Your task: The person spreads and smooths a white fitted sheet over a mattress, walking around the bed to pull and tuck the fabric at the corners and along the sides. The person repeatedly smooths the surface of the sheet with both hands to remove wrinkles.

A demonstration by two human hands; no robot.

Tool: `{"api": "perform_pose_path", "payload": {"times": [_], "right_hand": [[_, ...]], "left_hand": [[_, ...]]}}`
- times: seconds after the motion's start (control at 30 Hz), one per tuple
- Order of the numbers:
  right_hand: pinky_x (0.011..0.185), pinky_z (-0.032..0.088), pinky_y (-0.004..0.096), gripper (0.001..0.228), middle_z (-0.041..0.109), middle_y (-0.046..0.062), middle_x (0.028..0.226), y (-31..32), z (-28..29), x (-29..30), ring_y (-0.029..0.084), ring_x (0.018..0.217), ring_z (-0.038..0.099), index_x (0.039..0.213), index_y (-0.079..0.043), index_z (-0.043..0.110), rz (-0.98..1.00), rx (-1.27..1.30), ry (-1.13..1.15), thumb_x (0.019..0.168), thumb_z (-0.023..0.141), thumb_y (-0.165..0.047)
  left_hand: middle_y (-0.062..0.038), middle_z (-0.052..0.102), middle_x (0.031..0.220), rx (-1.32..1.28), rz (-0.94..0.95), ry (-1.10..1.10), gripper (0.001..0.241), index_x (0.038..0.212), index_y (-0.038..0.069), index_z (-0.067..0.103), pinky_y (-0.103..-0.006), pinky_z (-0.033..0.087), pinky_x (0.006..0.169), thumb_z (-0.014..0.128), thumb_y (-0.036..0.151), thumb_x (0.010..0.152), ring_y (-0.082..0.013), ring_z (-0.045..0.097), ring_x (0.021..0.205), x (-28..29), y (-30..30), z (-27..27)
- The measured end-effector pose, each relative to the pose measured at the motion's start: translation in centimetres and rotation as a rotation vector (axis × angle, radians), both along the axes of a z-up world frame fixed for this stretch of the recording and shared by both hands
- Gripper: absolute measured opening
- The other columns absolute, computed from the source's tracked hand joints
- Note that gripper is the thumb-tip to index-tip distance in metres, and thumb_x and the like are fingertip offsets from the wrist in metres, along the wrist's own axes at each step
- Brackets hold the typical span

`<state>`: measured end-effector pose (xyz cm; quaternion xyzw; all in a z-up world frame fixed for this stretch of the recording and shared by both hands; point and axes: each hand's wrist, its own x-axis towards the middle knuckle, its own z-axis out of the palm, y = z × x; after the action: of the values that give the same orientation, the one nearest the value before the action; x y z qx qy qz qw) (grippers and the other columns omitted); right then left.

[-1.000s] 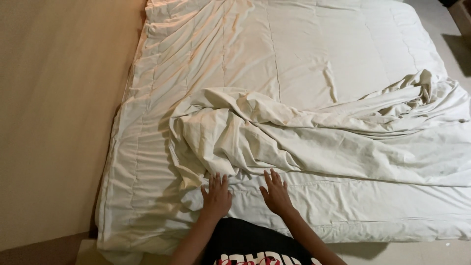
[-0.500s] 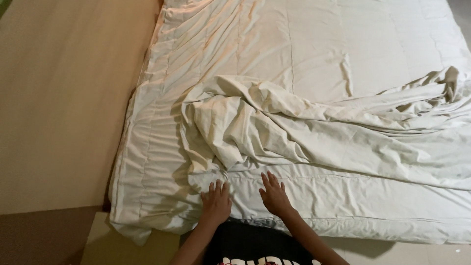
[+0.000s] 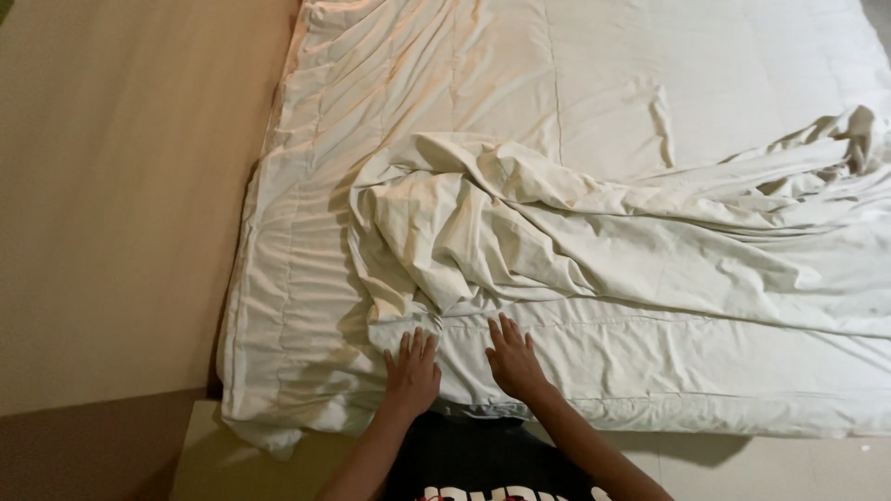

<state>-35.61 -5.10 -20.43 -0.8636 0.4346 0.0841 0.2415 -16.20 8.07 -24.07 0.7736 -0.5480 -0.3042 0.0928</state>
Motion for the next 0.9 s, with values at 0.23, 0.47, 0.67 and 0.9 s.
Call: {"api": "perform_pose_path", "payload": {"times": [0.23, 0.47, 0.67, 0.9], "right_hand": [[0.121, 0.020, 0.062, 0.068, 0.017, 0.020, 0.168, 0.3, 0.3, 0.5, 0.039, 0.156, 0.017, 0.160, -0.010, 0.023, -0.068, -0.092, -0.004, 0.102, 0.054, -0.030], [0.119, 0.020, 0.064, 0.070, 0.019, 0.022, 0.167, 2.8, 0.2, -0.6, 0.041, 0.154, 0.019, 0.160, -0.008, 0.025, -0.195, -0.136, 0.008, 0.101, 0.056, -0.030], [0.119, 0.021, 0.065, 0.073, 0.020, 0.023, 0.167, 5.4, -2.0, 2.2, 0.041, 0.154, 0.020, 0.158, -0.005, 0.026, -0.159, -0.116, 0.079, 0.098, 0.060, -0.030], [0.119, 0.021, 0.064, 0.077, 0.021, 0.023, 0.167, 6.4, -6.5, 5.8, 0.041, 0.154, 0.020, 0.159, -0.003, 0.023, -0.206, 0.018, 0.059, 0.099, 0.060, -0.034]], "left_hand": [[-0.018, 0.015, 0.169, -0.014, -0.136, -0.030, 0.061, 0.159, 0.009, 0.029, -0.0729, 0.013, 0.118, 0.047, 0.028, 0.103, -0.0406, 0.009, 0.157, 1.4, -2.6, 1.5], [-0.013, 0.013, 0.171, 0.105, -0.344, -0.051, 0.062, 0.159, 0.010, 0.028, -0.0695, 0.007, 0.123, 0.046, 0.027, 0.103, -0.0376, 0.006, 0.159, 0.9, -4.8, 2.2], [-0.014, 0.009, 0.172, 0.132, -0.427, -0.144, 0.066, 0.161, 0.010, 0.023, -0.0702, 0.002, 0.121, 0.046, 0.022, 0.100, -0.0365, 0.003, 0.159, 1.5, -5.0, 2.1], [-0.013, 0.018, 0.169, 0.049, -0.420, -0.181, 0.059, 0.160, 0.011, 0.026, -0.0729, 0.008, 0.120, 0.044, 0.026, 0.105, -0.0367, 0.011, 0.157, 4.6, -5.1, -4.4]]}}
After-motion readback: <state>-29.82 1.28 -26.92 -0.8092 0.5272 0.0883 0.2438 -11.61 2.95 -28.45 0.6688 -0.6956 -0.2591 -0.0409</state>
